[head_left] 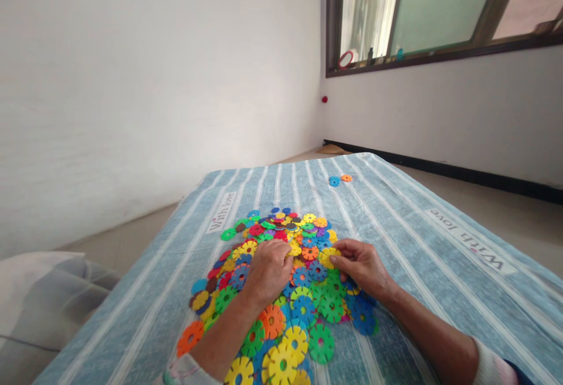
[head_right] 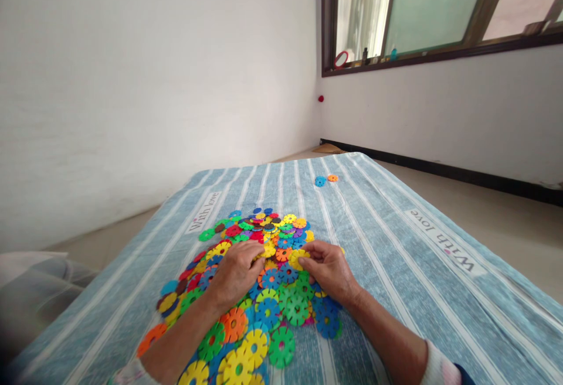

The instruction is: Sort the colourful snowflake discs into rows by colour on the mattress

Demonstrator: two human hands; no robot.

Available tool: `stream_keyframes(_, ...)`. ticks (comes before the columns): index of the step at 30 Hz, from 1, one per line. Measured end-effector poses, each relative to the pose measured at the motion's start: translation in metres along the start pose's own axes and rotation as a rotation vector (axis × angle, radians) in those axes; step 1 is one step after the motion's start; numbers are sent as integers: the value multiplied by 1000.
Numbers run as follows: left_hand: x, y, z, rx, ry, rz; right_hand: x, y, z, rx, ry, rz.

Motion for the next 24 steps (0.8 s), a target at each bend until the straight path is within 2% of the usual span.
stream_keyframes(7,-3,0,-1,-64,-16,-28,0,0,-1,11,-1,17)
stream_keyframes(12,-2,0,1,-54,-22,-76,1,1,2,9,8,9)
stream_keyframes(20,-1,1,11,-21,-205,-107,2,1,3,3,10,9)
stream_keyframes(24,-6,1,9,-93,-84,-222,2,2,4,6,7,0)
Point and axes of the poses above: each hand's wrist, its own y-axis away from the middle knuckle, its own x-axis out of the palm, z = x × y, the point moved 2 cm from there along -y, towards the middle knuckle, and after that the axes turned 4 degrees about x, right-handed, at the moved point
